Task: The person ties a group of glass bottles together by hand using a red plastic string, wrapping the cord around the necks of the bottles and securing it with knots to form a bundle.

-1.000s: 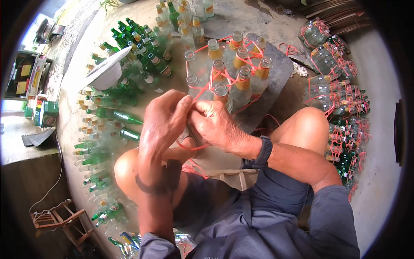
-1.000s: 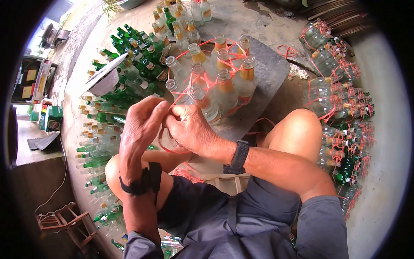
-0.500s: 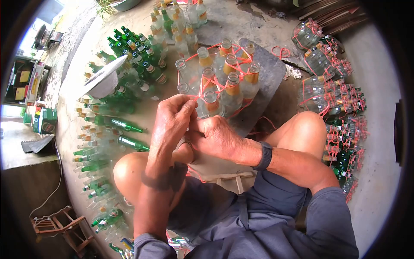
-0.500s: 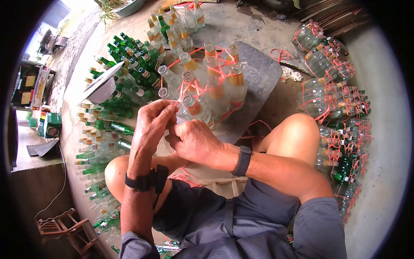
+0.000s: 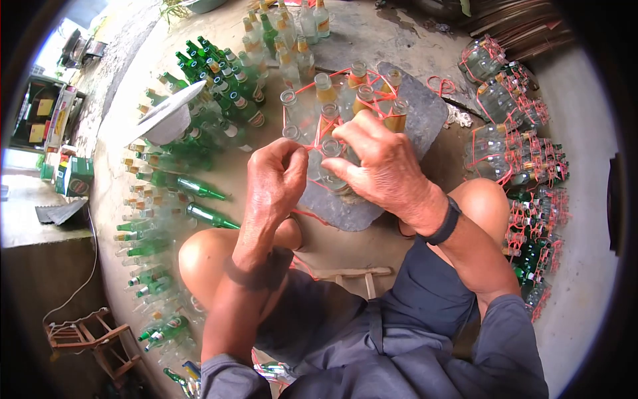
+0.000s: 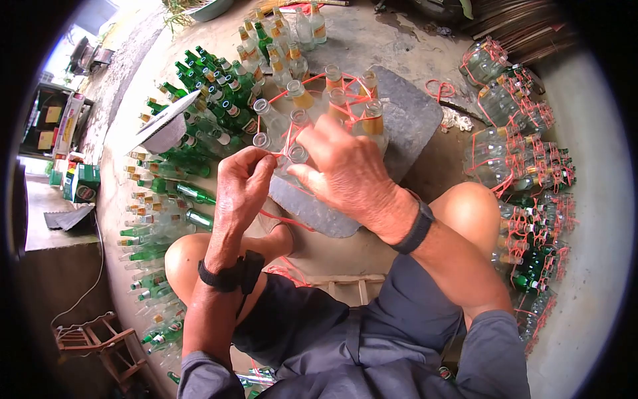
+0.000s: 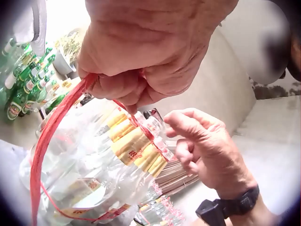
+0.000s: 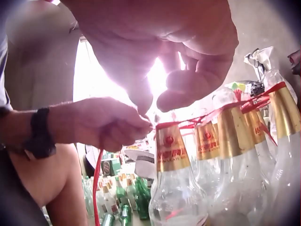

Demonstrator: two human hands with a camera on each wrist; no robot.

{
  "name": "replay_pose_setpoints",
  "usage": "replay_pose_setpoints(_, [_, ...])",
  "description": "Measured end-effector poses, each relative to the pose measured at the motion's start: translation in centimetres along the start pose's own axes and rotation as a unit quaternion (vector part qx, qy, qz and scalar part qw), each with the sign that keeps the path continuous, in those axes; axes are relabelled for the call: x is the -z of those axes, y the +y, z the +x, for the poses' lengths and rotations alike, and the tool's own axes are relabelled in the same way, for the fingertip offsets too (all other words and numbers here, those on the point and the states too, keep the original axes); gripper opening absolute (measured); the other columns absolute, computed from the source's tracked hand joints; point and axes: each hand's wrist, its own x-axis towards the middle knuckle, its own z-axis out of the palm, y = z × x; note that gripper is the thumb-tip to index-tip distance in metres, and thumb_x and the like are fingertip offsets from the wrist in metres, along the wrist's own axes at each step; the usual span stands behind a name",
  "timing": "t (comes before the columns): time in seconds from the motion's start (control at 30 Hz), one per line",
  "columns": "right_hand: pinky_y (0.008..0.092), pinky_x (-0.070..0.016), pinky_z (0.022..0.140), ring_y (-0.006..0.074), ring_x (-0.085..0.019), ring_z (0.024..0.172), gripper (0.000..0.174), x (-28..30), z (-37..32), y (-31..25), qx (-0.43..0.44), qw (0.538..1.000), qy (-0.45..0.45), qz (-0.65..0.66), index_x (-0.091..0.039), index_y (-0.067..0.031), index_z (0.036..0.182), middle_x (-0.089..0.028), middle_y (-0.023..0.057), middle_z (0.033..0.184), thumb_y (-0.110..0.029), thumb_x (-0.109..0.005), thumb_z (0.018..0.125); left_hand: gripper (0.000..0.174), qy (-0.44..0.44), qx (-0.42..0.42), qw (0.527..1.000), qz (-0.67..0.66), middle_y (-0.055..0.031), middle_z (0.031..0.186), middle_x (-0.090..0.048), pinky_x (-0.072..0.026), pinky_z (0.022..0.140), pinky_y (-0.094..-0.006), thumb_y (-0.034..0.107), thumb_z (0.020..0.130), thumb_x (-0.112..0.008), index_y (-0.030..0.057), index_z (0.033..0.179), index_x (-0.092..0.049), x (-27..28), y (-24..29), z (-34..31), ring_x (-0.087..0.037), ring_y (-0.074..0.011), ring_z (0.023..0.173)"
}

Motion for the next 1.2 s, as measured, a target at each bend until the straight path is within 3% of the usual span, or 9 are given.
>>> replay_pose_setpoints(0.03, [0.0438, -0.0598, 0.069, 0.0351, -0.072, 0.081, 0.04, -0.4, -0.2, 0.0, -0.015, 0.999, -0.048, -0.021, -0.065, -0.006, 0.105, -0.06, 0.0136, 0.104, -0.029, -0.089, 0.083, 0.016, 0.011, -0.026, 0.999, 0.044, -0.001, 0.07, -0.06, -0.0445, 0.06, -0.0281, 0.009, 0.099, -0.068, -0.005, 0.095, -0.075, 0.0, 0.0, 0.0, -0.052, -0.0064, 0.067])
replay_pose_setpoints(0.2, [0.0439, -0.0596, 0.067, 0.0334, -0.072, 0.081, 0.042, -1.9, -0.2, 0.9, 0.004, 0.999, -0.029, -0.035, -0.065, -0.0059, 0.105, -0.058, 0.0122, 0.105, -0.03, -0.09, 0.082, 0.008, 0.038, -0.108, 0.986, 0.118, -0.0078, 0.065, -0.058, -0.0451, 0.057, -0.029, 0.004, 0.096, -0.07, -0.0029, 0.094, -0.074, 0.2, 0.1, 0.3, -0.052, -0.0075, 0.062])
replay_pose_setpoints(0.3, [0.0435, -0.0594, 0.067, 0.0328, -0.072, 0.08, 0.039, -2.3, -0.4, 0.7, -0.001, 0.999, -0.032, -0.031, -0.065, -0.0057, 0.105, -0.057, 0.0119, 0.107, -0.027, -0.089, 0.083, 0.005, 0.037, -0.16, 0.974, 0.154, -0.0146, 0.067, -0.061, -0.0493, 0.059, -0.0328, 0.003, 0.094, -0.071, -0.0019, 0.092, -0.072, 0.3, 0.7, 0.5, -0.06, -0.015, 0.06])
replay_pose_setpoints(0.37, [0.0432, -0.0593, 0.067, 0.0328, -0.072, 0.08, 0.037, -2.4, -0.2, 0.6, -0.004, 0.999, -0.032, -0.029, -0.065, -0.0055, 0.104, -0.057, 0.0119, 0.109, -0.025, -0.088, 0.083, 0.008, 0.051, -0.209, 0.961, 0.174, -0.0172, 0.075, -0.066, -0.0529, 0.061, -0.045, 0.002, 0.087, -0.071, 0.0033, 0.083, -0.063, 0.3, 0.5, 1.0, -0.068, -0.0392, 0.067])
replay_pose_setpoints(0.67, [0.0447, -0.0591, 0.068, 0.0351, -0.072, 0.083, 0.032, -1.8, -0.8, 1.2, 0.007, 0.999, -0.042, 0.002, -0.063, -0.0011, 0.103, -0.056, 0.015, 0.11, -0.017, -0.084, 0.084, 0.011, 0.017, -0.299, 0.92, 0.252, -0.0157, 0.075, -0.064, -0.051, 0.059, -0.0481, 0.003, 0.088, -0.07, 0.0046, 0.082, -0.061, 0.3, 1.6, 2.0, -0.064, -0.0418, 0.067])
replay_pose_setpoints(0.9, [0.0469, -0.0584, 0.071, 0.0408, -0.069, 0.087, 0.037, 0.8, -1.1, 1.6, 0.007, 0.997, -0.077, 0.025, -0.059, 0.0016, 0.101, -0.057, 0.0192, 0.109, -0.009, -0.087, 0.079, 0.008, -0.021, -0.314, 0.908, 0.277, -0.0146, 0.077, -0.065, -0.0527, 0.059, -0.0478, 0.004, 0.089, -0.072, 0.0054, 0.085, -0.064, 0.1, 3.8, 2.0, -0.067, -0.0395, 0.07])
replay_pose_setpoints(0.97, [0.0465, -0.0582, 0.071, 0.0404, -0.069, 0.087, 0.037, 1.2, -1.3, 2.1, 0.009, 0.996, -0.083, 0.019, -0.059, 0.0016, 0.101, -0.057, 0.0192, 0.109, -0.008, -0.086, 0.078, 0.003, -0.063, -0.292, 0.903, 0.31, -0.0162, 0.083, -0.069, -0.0554, 0.065, -0.0428, 0.004, 0.093, -0.072, 0.0033, 0.096, -0.073, 0.0, 4.5, 2.0, -0.069, -0.0391, 0.075])
replay_pose_setpoints(1.17, [0.0458, -0.0572, 0.072, 0.0375, -0.068, 0.089, 0.036, 2.3, -1.4, 3.0, 0.031, 0.993, -0.111, 0.007, -0.058, 0.0012, 0.099, -0.054, 0.0172, 0.107, -0.005, -0.085, 0.077, 0.002, -0.067, -0.303, 0.913, 0.266, -0.0146, 0.081, -0.069, -0.0554, 0.062, -0.0482, 0.006, 0.088, -0.071, 0.0066, 0.087, -0.072, -0.7, 4.3, 2.5, -0.069, -0.0394, 0.074])
replay_pose_setpoints(1.2, [0.0467, -0.0581, 0.071, 0.0393, -0.069, 0.087, 0.029, 2.5, -1.4, 3.2, 0.047, 0.994, -0.103, 0.006, -0.058, 0.0028, 0.097, -0.053, 0.0185, 0.105, -0.002, -0.08, 0.079, 0.002, -0.068, -0.302, 0.913, 0.265, -0.0146, 0.081, -0.069, -0.0554, 0.062, -0.0482, 0.006, 0.088, -0.071, 0.0066, 0.087, -0.072, -0.8, 4.3, 2.6, -0.069, -0.0394, 0.074])
